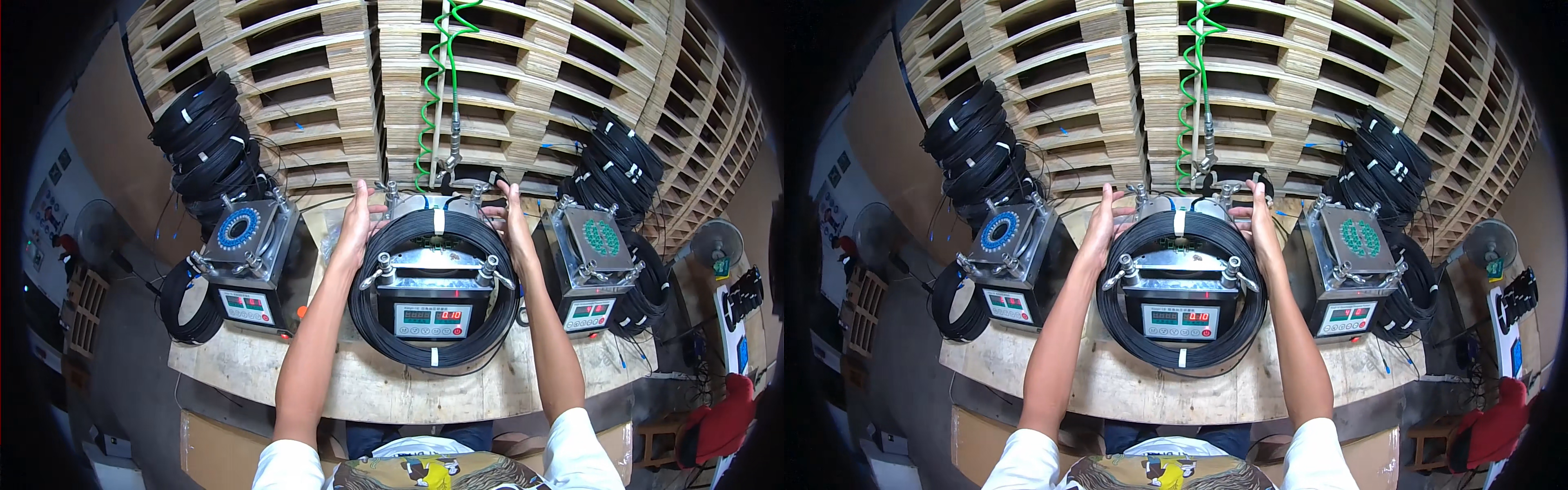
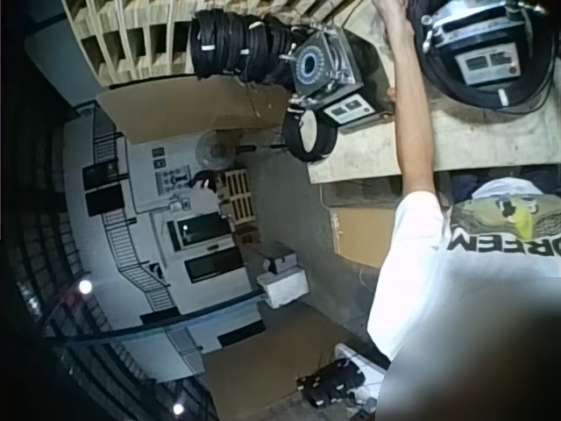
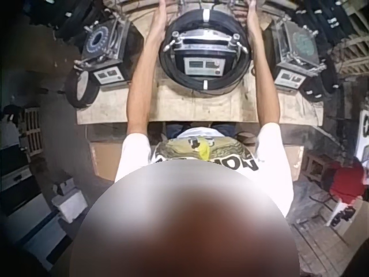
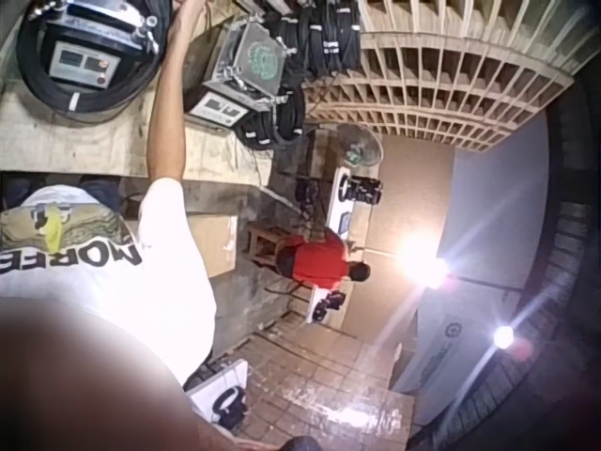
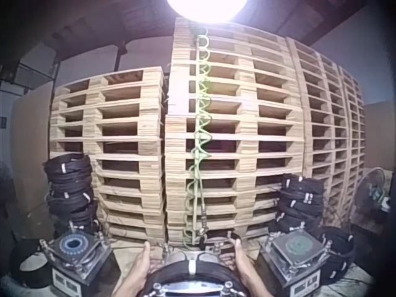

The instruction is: Measuring and processing lengths of black cable using industrial winding and polishing machinery.

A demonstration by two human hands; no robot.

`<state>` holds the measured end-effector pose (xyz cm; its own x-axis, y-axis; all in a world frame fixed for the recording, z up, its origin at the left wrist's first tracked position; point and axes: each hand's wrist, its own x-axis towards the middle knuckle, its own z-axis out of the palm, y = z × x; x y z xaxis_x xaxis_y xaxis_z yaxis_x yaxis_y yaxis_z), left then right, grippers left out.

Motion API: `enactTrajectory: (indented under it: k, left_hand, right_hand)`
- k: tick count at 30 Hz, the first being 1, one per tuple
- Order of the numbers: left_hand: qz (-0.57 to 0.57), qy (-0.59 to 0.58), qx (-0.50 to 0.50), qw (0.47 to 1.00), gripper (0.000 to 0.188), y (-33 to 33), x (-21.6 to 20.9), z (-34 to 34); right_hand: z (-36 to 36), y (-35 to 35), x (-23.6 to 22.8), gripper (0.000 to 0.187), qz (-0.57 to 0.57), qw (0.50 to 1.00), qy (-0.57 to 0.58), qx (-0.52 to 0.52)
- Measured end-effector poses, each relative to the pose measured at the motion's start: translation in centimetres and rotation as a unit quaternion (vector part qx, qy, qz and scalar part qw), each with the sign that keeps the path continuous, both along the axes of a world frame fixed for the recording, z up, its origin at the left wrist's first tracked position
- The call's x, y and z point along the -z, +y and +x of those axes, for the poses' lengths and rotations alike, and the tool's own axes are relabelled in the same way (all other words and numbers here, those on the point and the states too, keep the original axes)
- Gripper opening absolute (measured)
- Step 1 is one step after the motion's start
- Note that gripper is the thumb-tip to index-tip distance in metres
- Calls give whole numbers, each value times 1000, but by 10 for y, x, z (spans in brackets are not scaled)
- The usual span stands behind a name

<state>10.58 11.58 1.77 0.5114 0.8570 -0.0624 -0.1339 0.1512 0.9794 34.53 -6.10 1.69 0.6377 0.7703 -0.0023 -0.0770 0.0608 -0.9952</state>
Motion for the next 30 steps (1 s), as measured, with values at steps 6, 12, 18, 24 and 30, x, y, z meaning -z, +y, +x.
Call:
enactTrajectory:
  k: [6,12,18,24,30]
  left_hand:
    - [8,45,31,998,85,1,-1,2]
    - [6,91,39,995,85,3,0,4]
    - [21,34,10,999,83,3,5,2]
    - [8,32,18,999,85,-8,-8,3]
    - [16,67,23,997,86,4,2,2]
  right_hand:
    - [-7,-2,-4,81,-29,997,-59,28]
    - [-1,-2,-4,83,-25,997,-67,-3]
    - [-7,0,-5,85,14,1000,-1,-14]
    - [3,-1,6,86,-13,998,-51,29]
    - [-2,-3,0,84,-31,997,-61,25]
